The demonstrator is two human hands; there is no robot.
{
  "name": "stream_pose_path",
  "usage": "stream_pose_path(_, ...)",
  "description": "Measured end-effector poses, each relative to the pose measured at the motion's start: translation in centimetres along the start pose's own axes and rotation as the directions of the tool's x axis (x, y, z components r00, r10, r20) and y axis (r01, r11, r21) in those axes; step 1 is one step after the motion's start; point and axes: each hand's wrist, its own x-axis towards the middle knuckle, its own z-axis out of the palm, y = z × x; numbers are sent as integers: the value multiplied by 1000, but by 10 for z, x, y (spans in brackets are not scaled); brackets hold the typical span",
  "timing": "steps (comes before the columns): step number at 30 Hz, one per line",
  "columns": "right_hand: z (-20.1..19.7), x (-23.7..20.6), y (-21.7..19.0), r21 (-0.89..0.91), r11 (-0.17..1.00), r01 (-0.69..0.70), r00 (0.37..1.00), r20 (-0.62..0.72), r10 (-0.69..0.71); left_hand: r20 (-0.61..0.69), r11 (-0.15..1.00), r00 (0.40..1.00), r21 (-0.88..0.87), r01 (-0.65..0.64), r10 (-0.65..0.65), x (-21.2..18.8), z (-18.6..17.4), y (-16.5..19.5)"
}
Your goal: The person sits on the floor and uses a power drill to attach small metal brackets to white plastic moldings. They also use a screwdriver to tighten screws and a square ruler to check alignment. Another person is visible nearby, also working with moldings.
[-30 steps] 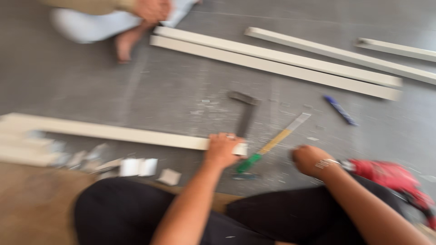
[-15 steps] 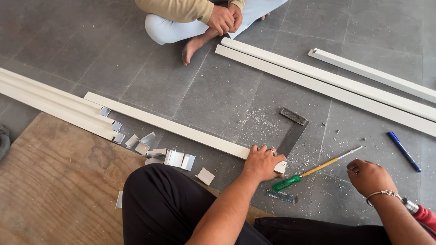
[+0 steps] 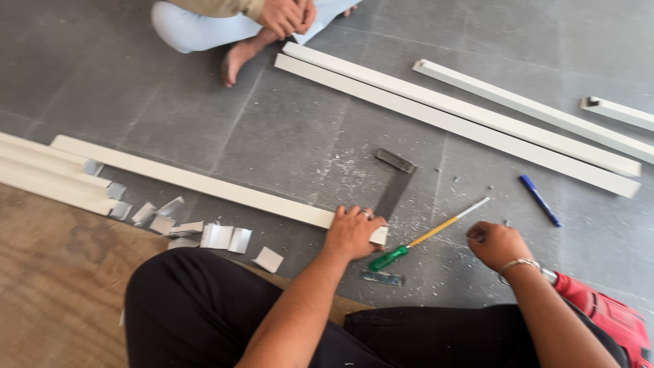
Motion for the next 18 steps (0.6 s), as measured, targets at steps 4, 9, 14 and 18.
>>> stream_pose_path(4, -2, -4, -6, -55, 998, 1, 1000, 9, 0, 27, 999, 1000, 38, -8, 7, 0, 3, -2)
stream_pose_path(9, -6, -8, -9, -19, 1000, 10, 1000, 0, -10, -71, 992, 995, 106, -62, 69, -3, 22, -7)
stream_pose_path(14, -6, -9, -6, 1, 1000, -4, 1000, -16, 4, -127, 976, 977, 161, -150, 171, 0, 42, -10)
stream_pose_path(18, -7, -9, -4, 34, 999, -3, 1000, -20, 3, -129, 975, 974, 147, -165, 184, 0, 45, -12)
